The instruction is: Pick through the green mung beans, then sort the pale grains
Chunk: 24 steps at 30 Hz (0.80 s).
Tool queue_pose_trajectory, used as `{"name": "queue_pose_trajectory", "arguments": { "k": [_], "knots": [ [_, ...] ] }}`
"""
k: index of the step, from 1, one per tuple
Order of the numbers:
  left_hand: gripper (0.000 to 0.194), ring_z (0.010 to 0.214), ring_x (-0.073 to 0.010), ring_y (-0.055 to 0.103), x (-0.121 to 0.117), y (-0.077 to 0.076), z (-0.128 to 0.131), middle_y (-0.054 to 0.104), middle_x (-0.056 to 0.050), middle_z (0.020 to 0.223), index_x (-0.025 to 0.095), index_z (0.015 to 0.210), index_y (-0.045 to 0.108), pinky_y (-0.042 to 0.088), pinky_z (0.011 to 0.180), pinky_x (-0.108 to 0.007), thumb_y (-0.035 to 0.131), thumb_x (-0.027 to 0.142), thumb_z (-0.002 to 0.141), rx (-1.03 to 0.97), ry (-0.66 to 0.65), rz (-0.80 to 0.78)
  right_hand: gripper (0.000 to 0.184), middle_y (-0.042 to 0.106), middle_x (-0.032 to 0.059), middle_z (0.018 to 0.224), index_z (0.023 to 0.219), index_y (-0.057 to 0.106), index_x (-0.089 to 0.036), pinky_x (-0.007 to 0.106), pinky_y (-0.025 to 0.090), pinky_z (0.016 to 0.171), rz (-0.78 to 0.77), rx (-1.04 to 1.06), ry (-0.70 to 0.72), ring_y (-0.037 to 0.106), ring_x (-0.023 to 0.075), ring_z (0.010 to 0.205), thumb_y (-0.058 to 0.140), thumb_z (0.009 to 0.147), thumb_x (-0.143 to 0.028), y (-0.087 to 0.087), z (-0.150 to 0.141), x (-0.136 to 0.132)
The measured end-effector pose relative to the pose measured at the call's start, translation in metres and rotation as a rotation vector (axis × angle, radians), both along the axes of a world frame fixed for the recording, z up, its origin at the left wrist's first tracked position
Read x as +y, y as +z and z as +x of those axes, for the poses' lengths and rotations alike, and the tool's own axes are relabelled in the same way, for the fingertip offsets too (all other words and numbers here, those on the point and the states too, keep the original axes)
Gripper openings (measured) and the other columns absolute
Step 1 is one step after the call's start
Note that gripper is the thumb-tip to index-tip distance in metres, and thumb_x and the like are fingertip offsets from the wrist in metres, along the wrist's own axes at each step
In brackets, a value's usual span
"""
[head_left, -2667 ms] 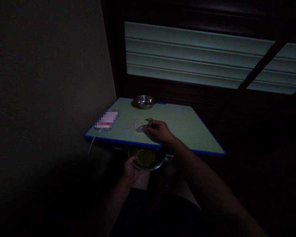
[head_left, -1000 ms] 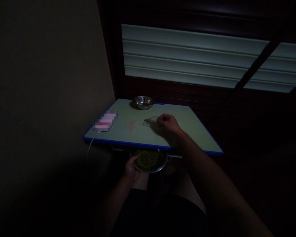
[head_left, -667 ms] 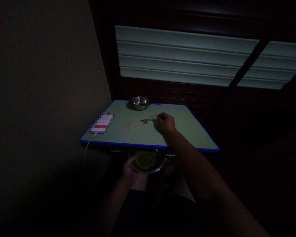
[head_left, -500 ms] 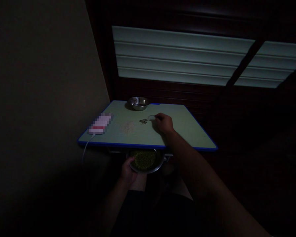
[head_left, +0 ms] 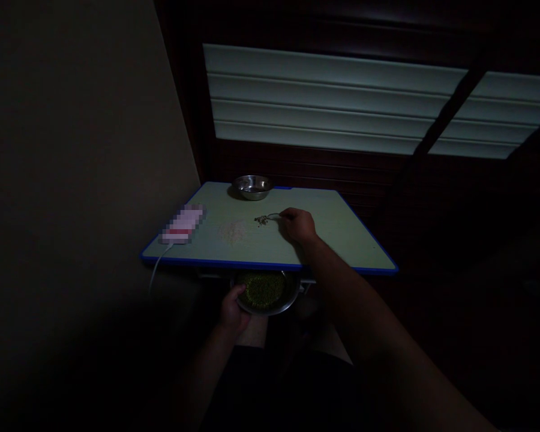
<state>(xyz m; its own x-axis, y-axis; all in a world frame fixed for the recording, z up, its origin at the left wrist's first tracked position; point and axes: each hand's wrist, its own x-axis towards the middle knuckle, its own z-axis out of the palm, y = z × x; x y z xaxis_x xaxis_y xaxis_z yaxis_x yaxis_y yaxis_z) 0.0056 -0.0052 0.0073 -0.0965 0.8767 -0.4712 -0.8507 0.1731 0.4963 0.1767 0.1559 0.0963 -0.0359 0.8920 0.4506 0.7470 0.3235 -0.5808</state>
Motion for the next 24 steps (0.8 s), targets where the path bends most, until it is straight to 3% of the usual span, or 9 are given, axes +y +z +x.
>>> {"name": "queue_pose_trajectory", "arguments": {
  "k": [11, 24],
  "knots": [
    [0.027, 0.080, -0.0254, 0.071, 0.001, -0.002, 0.000, 0.075, -0.009, 0.079, 0.012, 0.089, 0.073, 0.055, 0.084, -0.042, 0.056, 0.013, 0.068, 0.025, -0.005, 0.017, 0.018, 0.073, 0.0030, 0.085, 0.087, 0.073, -0.023, 0.029, 0.046, 0.076, 0.007, -0.002, 0.046, 0.063, 0.0176, 0.078, 0.059, 0.077, -0.022, 0.001, -0.001, -0.008],
    [0.036, 0.086, -0.0275, 0.071, 0.001, -0.003, 0.000, 0.076, -0.008, 0.081, 0.015, 0.098, 0.073, 0.055, 0.085, -0.043, 0.058, 0.012, 0.065, 0.016, 0.004, 0.078, 0.019, 0.071, 0.0020, 0.079, 0.084, 0.071, -0.019, 0.026, 0.045, 0.072, 0.005, 0.075, 0.078, 0.061, 0.0155, 0.074, 0.054, 0.075, -0.022, 0.000, -0.002, -0.009]
  ]
}}
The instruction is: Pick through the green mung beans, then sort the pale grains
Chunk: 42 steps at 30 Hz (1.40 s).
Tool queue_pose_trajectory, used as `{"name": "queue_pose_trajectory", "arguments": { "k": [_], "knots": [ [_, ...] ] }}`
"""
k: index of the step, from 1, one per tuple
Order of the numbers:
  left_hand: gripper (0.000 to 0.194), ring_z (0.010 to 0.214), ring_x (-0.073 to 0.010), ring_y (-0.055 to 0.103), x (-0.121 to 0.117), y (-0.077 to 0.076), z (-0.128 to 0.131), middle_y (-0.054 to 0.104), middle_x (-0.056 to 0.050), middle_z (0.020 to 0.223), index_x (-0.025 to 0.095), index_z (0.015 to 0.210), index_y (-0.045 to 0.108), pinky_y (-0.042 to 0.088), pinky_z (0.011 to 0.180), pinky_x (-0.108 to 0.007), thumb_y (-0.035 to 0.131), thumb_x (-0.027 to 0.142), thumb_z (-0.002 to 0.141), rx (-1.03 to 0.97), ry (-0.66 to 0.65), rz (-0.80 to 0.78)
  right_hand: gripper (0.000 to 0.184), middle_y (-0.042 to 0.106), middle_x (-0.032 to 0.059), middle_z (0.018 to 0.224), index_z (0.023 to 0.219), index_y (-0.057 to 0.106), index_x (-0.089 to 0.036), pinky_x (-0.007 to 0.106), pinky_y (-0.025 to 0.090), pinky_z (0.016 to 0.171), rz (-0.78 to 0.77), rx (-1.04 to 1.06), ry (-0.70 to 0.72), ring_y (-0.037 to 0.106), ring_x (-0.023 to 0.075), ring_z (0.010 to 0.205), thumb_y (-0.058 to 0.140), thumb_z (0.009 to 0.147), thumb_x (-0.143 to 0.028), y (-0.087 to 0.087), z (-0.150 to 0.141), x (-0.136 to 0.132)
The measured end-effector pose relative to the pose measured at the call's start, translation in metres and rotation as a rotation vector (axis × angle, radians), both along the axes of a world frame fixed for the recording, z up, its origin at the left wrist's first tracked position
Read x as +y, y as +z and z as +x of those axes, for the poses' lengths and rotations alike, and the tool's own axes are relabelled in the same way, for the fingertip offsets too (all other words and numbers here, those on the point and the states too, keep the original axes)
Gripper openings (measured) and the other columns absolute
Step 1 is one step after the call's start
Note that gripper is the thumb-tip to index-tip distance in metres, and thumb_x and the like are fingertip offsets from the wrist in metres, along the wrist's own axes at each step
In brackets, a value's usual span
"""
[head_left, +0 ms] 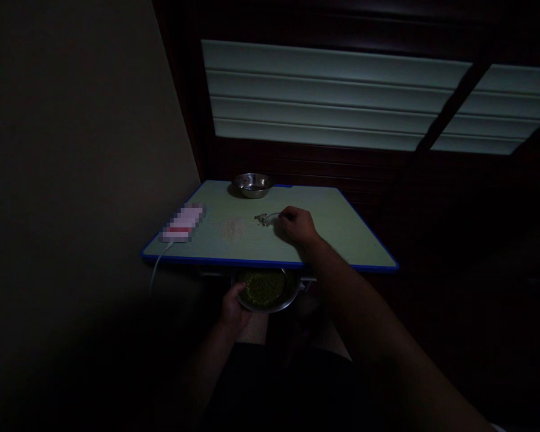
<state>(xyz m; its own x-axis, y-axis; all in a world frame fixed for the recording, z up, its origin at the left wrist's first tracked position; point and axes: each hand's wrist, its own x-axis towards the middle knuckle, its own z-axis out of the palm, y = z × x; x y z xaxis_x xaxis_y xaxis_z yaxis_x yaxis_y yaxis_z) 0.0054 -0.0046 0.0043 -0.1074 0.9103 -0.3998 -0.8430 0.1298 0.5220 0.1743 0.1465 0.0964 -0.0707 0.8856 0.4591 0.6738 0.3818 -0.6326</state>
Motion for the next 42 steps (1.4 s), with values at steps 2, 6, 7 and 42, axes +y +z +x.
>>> {"name": "queue_pose_trajectory", "arguments": {
  "k": [2, 6, 7, 42],
  "knots": [
    [0.035, 0.087, -0.0282, 0.071, 0.0001, -0.0007, -0.0006, 0.075, -0.009, 0.080, 0.013, 0.097, 0.073, 0.055, 0.085, -0.044, 0.058, 0.012, 0.065, -0.001, -0.006, -0.011, 0.019, 0.070, 0.0027, 0.079, 0.083, 0.070, -0.019, 0.027, 0.045, 0.072, 0.009, 0.017, -0.049, 0.061, 0.0158, 0.074, 0.053, 0.077, -0.025, 0.0000, 0.0007, 0.0008],
    [0.033, 0.091, -0.0300, 0.070, 0.0002, -0.0015, -0.0017, 0.075, -0.011, 0.081, 0.011, 0.095, 0.073, 0.054, 0.086, -0.044, 0.059, 0.013, 0.066, -0.008, -0.021, -0.036, 0.019, 0.069, 0.0035, 0.078, 0.079, 0.069, -0.020, 0.027, 0.045, 0.072, -0.004, 0.026, -0.156, 0.059, 0.0159, 0.074, 0.052, 0.078, -0.028, 0.0016, 0.0020, 0.0012],
    [0.032, 0.092, -0.0300, 0.070, 0.0002, -0.0015, -0.0018, 0.075, -0.012, 0.081, 0.010, 0.095, 0.073, 0.054, 0.086, -0.044, 0.059, 0.013, 0.065, -0.007, -0.018, -0.039, 0.018, 0.069, 0.0034, 0.077, 0.078, 0.069, -0.020, 0.027, 0.044, 0.072, -0.015, 0.028, -0.172, 0.059, 0.0157, 0.073, 0.052, 0.077, -0.027, 0.0022, 0.0021, 0.0010],
    [0.034, 0.091, -0.0281, 0.070, -0.0012, 0.0031, -0.0014, 0.075, -0.007, 0.080, 0.015, 0.098, 0.072, 0.053, 0.088, -0.044, 0.057, 0.014, 0.067, 0.032, -0.001, -0.040, 0.015, 0.064, 0.0022, 0.069, 0.071, 0.066, -0.018, 0.027, 0.041, 0.067, -0.048, 0.046, -0.105, 0.054, 0.0146, 0.066, 0.052, 0.070, -0.024, 0.0009, 0.0019, 0.0011]
  ]
}}
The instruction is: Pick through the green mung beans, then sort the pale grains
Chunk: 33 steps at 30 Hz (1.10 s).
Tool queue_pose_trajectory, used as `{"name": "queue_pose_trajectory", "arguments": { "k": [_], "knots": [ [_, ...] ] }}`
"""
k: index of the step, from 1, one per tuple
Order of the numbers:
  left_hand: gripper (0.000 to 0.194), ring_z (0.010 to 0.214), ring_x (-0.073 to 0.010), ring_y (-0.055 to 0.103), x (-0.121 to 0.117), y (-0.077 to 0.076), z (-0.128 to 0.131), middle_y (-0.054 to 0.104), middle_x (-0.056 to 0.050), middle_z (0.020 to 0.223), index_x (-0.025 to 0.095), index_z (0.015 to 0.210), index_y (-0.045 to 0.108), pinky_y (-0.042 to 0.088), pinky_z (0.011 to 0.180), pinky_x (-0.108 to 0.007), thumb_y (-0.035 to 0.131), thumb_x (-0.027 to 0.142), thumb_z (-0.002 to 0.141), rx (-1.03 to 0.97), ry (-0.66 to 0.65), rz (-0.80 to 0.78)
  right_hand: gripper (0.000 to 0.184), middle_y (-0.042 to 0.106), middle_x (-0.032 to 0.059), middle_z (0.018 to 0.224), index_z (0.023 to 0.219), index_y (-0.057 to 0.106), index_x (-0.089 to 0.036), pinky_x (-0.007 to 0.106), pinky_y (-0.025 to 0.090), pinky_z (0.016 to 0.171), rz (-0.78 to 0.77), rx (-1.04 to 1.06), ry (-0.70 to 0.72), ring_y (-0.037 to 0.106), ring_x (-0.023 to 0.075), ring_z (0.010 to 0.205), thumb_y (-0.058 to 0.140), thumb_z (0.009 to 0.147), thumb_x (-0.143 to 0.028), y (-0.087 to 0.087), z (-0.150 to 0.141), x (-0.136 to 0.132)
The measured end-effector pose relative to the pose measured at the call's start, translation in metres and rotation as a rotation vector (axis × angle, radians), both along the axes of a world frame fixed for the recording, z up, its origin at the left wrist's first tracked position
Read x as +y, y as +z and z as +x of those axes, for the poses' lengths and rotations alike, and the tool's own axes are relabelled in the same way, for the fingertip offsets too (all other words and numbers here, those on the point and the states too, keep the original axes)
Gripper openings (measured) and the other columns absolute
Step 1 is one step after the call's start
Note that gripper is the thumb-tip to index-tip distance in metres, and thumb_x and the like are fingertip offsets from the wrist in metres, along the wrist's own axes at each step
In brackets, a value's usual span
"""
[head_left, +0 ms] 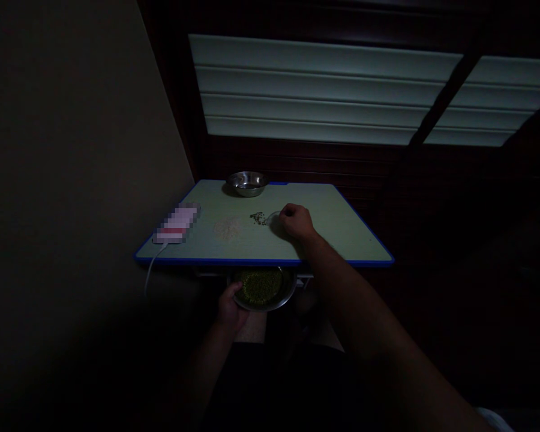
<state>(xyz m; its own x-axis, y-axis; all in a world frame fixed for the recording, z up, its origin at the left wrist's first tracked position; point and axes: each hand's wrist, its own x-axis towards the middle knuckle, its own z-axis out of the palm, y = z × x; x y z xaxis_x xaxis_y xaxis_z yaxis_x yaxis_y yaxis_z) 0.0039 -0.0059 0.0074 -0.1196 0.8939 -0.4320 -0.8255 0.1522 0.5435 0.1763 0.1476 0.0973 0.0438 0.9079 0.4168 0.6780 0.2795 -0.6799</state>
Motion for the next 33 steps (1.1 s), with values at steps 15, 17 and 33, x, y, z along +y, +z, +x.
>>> {"name": "queue_pose_trajectory", "arguments": {
  "k": [15, 17, 33],
  "knots": [
    [0.030, 0.091, -0.0293, 0.070, 0.0019, -0.0023, -0.0002, 0.075, -0.009, 0.076, 0.012, 0.094, 0.072, 0.052, 0.090, -0.046, 0.056, 0.013, 0.068, -0.024, 0.002, -0.025, 0.013, 0.061, -0.0009, 0.064, 0.068, 0.063, -0.017, 0.025, 0.040, 0.065, 0.053, 0.140, 0.072, 0.052, 0.0129, 0.064, 0.053, 0.069, -0.025, -0.0058, 0.0003, 0.0056],
    [0.030, 0.090, -0.0283, 0.070, 0.0016, -0.0020, -0.0003, 0.075, -0.009, 0.078, 0.012, 0.094, 0.072, 0.052, 0.090, -0.045, 0.056, 0.013, 0.068, -0.019, 0.007, -0.010, 0.013, 0.062, -0.0009, 0.066, 0.070, 0.063, -0.017, 0.025, 0.040, 0.066, 0.052, 0.143, 0.091, 0.053, 0.0129, 0.065, 0.053, 0.069, -0.026, -0.0065, 0.0005, 0.0065],
    [0.044, 0.091, -0.0284, 0.070, 0.0026, -0.0068, -0.0020, 0.076, -0.010, 0.086, 0.011, 0.112, 0.068, 0.053, 0.088, -0.045, 0.057, 0.013, 0.069, -0.020, -0.006, 0.021, 0.013, 0.061, -0.0012, 0.064, 0.069, 0.063, -0.018, 0.026, 0.039, 0.064, 0.039, 0.149, 0.141, 0.053, 0.0134, 0.064, 0.053, 0.069, -0.026, -0.0079, 0.0004, 0.0077]
  ]
}}
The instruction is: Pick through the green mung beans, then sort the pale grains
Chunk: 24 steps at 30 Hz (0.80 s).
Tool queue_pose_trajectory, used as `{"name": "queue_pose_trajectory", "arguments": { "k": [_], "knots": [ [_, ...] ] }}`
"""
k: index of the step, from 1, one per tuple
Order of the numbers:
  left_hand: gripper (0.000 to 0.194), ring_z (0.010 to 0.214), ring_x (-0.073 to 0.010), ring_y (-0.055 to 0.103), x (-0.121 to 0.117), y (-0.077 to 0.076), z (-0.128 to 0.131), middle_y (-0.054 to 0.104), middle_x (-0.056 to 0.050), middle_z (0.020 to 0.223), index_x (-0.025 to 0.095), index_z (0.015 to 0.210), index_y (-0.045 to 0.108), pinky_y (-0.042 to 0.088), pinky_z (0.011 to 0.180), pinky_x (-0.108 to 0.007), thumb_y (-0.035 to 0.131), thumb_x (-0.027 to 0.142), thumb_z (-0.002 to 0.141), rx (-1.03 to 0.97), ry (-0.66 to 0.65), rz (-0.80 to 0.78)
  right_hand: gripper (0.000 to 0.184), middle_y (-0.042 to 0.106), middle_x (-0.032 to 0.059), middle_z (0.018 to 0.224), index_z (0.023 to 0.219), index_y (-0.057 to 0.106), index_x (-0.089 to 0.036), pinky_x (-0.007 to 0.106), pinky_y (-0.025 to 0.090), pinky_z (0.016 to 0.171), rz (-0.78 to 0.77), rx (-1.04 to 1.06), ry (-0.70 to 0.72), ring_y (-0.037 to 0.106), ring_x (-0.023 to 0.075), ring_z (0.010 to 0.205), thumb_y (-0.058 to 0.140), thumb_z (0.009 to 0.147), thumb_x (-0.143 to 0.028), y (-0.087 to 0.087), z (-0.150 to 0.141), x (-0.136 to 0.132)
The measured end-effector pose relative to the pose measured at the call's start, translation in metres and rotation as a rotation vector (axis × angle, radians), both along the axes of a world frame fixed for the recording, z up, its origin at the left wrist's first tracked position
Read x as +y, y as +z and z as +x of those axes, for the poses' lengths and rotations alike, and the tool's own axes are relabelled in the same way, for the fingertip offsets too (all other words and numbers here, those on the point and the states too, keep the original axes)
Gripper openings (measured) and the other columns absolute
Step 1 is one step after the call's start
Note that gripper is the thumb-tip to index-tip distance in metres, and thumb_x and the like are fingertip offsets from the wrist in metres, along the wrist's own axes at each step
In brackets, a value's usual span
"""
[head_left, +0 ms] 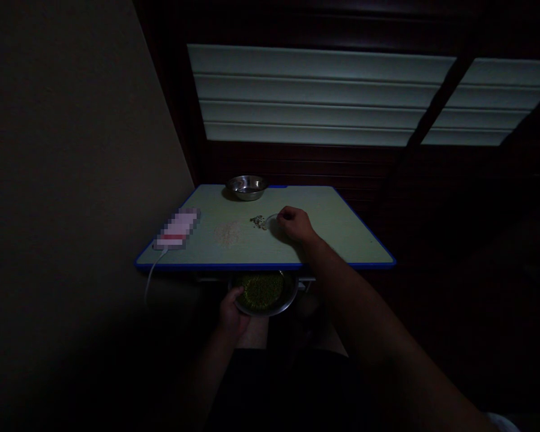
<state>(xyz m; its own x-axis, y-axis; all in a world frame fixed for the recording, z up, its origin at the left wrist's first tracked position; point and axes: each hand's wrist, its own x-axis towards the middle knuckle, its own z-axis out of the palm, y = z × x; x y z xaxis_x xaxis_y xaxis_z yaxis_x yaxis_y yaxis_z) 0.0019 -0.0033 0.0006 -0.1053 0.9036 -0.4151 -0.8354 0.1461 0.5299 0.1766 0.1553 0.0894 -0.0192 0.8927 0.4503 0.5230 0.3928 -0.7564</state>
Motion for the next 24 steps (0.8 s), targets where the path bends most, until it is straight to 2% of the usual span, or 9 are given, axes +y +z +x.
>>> {"name": "queue_pose_trajectory", "arguments": {
  "k": [9, 18, 24],
  "knots": [
    [0.033, 0.086, -0.0275, 0.071, -0.0018, 0.0042, 0.0007, 0.075, -0.010, 0.082, 0.011, 0.097, 0.072, 0.053, 0.087, -0.044, 0.057, 0.013, 0.068, 0.012, -0.017, -0.001, 0.013, 0.061, -0.0015, 0.064, 0.068, 0.062, -0.018, 0.026, 0.040, 0.064, 0.006, 0.029, 0.012, 0.052, 0.0132, 0.063, 0.053, 0.070, -0.028, -0.0005, -0.0003, 0.0006],
    [0.042, 0.086, -0.0271, 0.071, -0.0009, 0.0023, 0.0006, 0.075, -0.010, 0.084, 0.011, 0.108, 0.070, 0.053, 0.088, -0.044, 0.057, 0.013, 0.068, -0.001, -0.006, 0.008, 0.015, 0.064, -0.0005, 0.068, 0.073, 0.064, -0.016, 0.025, 0.042, 0.066, -0.009, 0.026, 0.073, 0.054, 0.0126, 0.066, 0.056, 0.072, -0.029, 0.0009, -0.0018, -0.0022],
    [0.038, 0.085, -0.0267, 0.071, -0.0003, 0.0008, -0.0003, 0.076, -0.009, 0.084, 0.012, 0.103, 0.071, 0.054, 0.087, -0.043, 0.058, 0.014, 0.068, -0.001, -0.015, 0.002, 0.014, 0.066, 0.0000, 0.071, 0.076, 0.066, -0.017, 0.025, 0.042, 0.067, -0.017, -0.011, 0.082, 0.056, 0.0129, 0.068, 0.057, 0.073, -0.028, 0.0022, -0.0009, -0.0031]
  ]
}}
